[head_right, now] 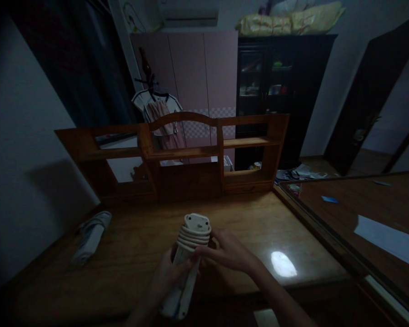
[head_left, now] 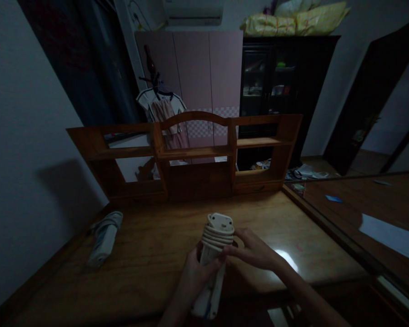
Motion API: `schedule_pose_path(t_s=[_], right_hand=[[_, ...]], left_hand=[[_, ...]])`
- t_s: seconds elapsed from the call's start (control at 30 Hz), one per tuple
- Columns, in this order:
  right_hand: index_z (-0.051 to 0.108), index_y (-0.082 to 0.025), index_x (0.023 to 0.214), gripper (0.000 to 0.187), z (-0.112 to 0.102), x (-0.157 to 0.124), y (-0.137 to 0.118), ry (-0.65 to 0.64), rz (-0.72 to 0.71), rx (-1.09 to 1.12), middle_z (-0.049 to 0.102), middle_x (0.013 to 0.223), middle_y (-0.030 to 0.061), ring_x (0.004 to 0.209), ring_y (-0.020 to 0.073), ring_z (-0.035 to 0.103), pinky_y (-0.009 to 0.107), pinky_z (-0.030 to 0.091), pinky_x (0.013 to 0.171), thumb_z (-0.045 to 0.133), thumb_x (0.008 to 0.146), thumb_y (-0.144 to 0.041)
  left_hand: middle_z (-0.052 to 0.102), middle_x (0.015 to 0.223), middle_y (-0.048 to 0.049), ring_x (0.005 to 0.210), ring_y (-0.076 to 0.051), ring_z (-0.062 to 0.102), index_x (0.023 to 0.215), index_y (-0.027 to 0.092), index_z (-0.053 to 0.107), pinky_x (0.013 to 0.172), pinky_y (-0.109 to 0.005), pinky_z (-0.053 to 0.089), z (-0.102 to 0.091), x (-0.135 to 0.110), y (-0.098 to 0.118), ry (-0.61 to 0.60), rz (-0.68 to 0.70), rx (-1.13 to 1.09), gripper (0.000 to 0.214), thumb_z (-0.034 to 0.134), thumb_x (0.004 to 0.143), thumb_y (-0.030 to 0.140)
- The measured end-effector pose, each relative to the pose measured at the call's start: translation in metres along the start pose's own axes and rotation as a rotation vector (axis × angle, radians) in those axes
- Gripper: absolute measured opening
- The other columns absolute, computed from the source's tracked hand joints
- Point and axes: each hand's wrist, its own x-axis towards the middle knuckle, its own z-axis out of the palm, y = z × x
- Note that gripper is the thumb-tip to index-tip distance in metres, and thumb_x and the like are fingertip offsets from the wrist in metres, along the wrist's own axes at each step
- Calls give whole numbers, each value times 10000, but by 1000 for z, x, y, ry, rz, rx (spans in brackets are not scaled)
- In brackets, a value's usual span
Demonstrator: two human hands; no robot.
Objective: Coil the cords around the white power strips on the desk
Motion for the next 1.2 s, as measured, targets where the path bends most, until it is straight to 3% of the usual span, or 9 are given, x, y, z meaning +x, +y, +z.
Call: schedule_pose_path(t_s=[0.2,0.43,0.63,0.87,1.07,1.2], right_hand=[[642,-164,968,325,9,6,8,-193,16,284,659,864,25,756,166,585,255,448,687,551,860,-457],[655,-141,872,349,16,5,13,-7,84,268,645,816,26,743,162,567,238,420,641,535,869,-470],[658,-137,934,413,22,2,19,9,153,332,647,860,47,784,192,561,264,439,666,544,841,-523],[666,-127,846,454,22,8,30,25,201,285,609,737,34,681,163,508,237,401,590,529,828,-560],[658,-120,804,460,15,12,47,33,212,243,595,702,24,635,143,499,225,362,547,500,857,-548],[645,-112,749,496,4,17,59,52,246,179,584,650,21,603,138,512,219,341,517,486,858,-570]], left_hand=[[703,767,-90,541,-198,645,1073,108,548,499,-277,505,3,4,-8,-56,-58,-14,653,738,619,537],[704,913,-120,724,-216,674,1062,96,577,647,-283,521,2,2,-2,-55,-63,105,548,680,700,495],[702,850,-100,712,-209,667,1028,102,603,633,-273,513,-4,6,2,-73,-118,168,517,684,693,487],[695,840,-96,706,-197,660,1017,107,600,624,-255,510,1,13,8,-118,-116,93,560,673,683,551],[684,789,-90,637,-186,652,1040,106,592,604,-264,508,8,31,-6,-167,-144,15,608,667,682,591],[679,798,-99,606,-178,641,1039,82,587,572,-260,496,20,50,-20,-131,-110,-32,607,663,699,579]])
